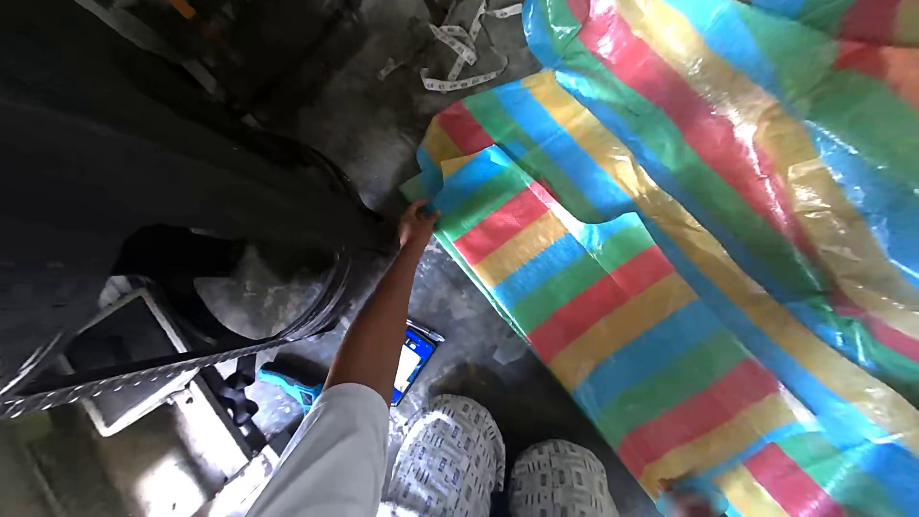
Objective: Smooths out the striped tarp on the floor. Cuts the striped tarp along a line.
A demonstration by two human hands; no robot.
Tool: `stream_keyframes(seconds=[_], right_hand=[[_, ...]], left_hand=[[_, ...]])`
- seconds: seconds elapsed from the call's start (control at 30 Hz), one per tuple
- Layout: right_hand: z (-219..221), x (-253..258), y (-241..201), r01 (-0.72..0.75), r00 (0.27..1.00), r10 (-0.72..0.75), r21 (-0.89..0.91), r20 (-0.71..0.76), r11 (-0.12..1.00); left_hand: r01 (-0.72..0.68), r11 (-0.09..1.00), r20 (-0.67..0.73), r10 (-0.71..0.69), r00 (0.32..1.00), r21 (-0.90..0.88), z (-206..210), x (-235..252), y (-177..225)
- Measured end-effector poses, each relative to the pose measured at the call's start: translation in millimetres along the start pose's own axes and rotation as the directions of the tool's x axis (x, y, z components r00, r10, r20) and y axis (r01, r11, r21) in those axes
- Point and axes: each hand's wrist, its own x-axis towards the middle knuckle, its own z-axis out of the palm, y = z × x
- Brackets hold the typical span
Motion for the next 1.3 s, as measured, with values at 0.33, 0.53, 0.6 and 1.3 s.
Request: stream_keyframes(seconds=[0.33, 0.53, 0.6, 1.3], right_hand=[[2.5, -5.5, 2.9, 0.017, 0.998, -0.014, 0.055, -0.055, 0.998], [10.4, -5.1, 5.9, 0.044, 0.990, -0.026, 0.136, -0.136, 0.990], [10.7, -6.8, 5.3, 0.050, 0.989, -0.029, 0.140, -0.148, 0.989], [9.9, -5.2, 2.9, 0.126, 0.980, -0.107, 0.106, -0.167, 0.986]], left_hand=[[-0.024, 0.981, -0.017, 0.028, 0.999, 0.193, -16.8, 2.4, 2.4], [-0.094, 0.958, -0.040, 0.109, 0.993, 0.272, -6.1, 11.1, 9.6], [-0.077, 0.950, -0.052, 0.097, 0.994, 0.303, -0.3, 10.6, 8.9], [-0.660, 0.542, 0.338, 0.579, 0.742, 0.520, 63.4, -98.8, -7.3]])
